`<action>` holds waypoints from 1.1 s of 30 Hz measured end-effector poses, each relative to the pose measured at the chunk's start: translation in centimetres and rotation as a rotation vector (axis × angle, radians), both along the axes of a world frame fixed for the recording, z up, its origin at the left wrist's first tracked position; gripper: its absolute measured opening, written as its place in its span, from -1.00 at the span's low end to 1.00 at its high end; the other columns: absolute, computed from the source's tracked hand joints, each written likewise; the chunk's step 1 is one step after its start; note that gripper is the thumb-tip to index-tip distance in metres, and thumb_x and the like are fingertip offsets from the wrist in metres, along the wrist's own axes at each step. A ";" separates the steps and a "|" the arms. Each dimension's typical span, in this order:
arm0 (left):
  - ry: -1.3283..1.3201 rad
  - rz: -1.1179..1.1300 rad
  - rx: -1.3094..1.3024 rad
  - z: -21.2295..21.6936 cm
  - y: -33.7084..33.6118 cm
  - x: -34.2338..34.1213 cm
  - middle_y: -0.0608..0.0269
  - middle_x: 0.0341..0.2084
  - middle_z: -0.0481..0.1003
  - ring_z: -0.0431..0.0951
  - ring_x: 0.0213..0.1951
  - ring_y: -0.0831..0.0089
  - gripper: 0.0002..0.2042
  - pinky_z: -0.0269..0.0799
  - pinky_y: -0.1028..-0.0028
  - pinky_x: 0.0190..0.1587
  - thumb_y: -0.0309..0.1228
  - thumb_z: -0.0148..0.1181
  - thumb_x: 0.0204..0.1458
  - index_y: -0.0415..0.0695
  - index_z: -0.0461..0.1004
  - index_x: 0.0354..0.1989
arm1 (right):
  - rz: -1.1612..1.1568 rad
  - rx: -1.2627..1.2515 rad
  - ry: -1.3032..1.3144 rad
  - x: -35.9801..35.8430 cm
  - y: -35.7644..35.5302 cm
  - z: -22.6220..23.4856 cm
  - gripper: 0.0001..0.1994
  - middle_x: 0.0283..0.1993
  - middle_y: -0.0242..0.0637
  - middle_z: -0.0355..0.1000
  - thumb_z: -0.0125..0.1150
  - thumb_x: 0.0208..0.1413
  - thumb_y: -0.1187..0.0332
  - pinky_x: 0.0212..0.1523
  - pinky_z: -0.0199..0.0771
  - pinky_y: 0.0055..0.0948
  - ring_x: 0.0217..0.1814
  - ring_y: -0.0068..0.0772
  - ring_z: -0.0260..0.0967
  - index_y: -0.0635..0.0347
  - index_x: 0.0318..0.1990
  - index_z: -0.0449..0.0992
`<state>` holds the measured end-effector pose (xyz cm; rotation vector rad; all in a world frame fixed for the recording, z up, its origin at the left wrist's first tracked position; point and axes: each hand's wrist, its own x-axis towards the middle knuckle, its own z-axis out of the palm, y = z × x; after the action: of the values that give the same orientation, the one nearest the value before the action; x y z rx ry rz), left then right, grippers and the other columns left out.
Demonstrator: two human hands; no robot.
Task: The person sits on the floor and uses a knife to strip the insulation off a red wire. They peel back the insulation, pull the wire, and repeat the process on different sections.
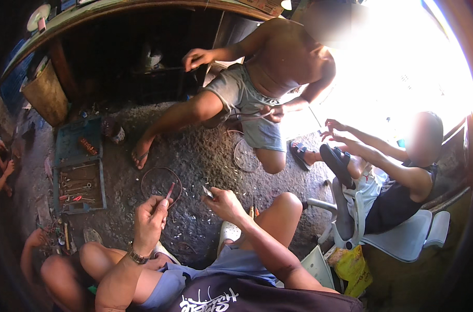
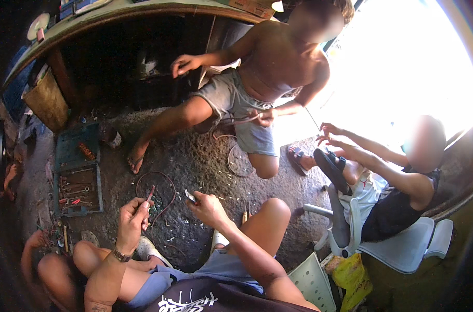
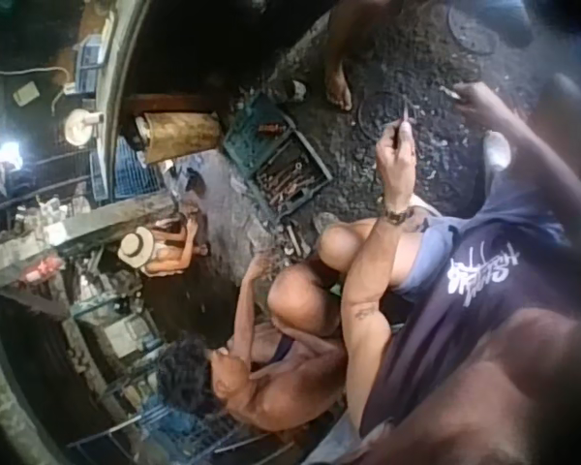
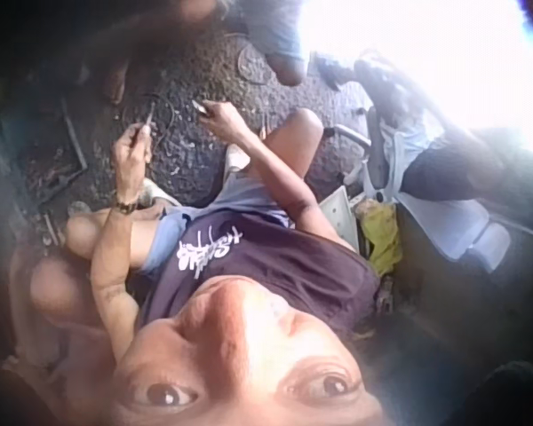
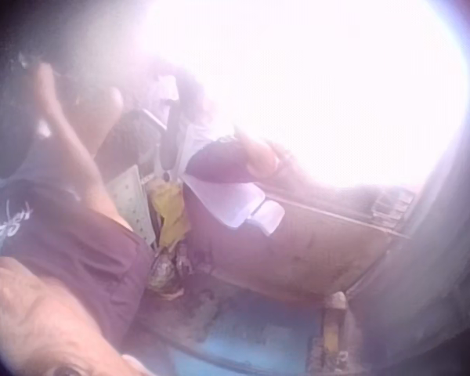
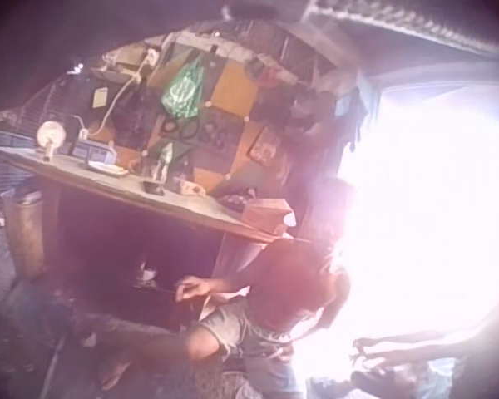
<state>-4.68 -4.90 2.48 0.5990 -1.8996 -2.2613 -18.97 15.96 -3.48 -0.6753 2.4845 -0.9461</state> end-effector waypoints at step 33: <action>0.136 0.127 -0.350 2.0 -0.6 0.3 0.60 -0.66 0.28 0.12 -0.58 0.81 -0.75 -0.01 0.57 -0.56 -0.36 0.09 0.34 -0.22 0.61 0.01 | 0.318 -0.040 0.305 1.4 -7.4 8.7 -0.75 -0.58 -0.05 0.46 0.39 0.03 0.27 -0.42 0.46 -0.14 -0.50 0.04 0.50 0.27 -0.27 0.56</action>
<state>-4.38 -5.47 4.49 0.4858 -2.0556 -1.7857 -17.58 8.51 5.25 -1.2669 2.5063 -0.8232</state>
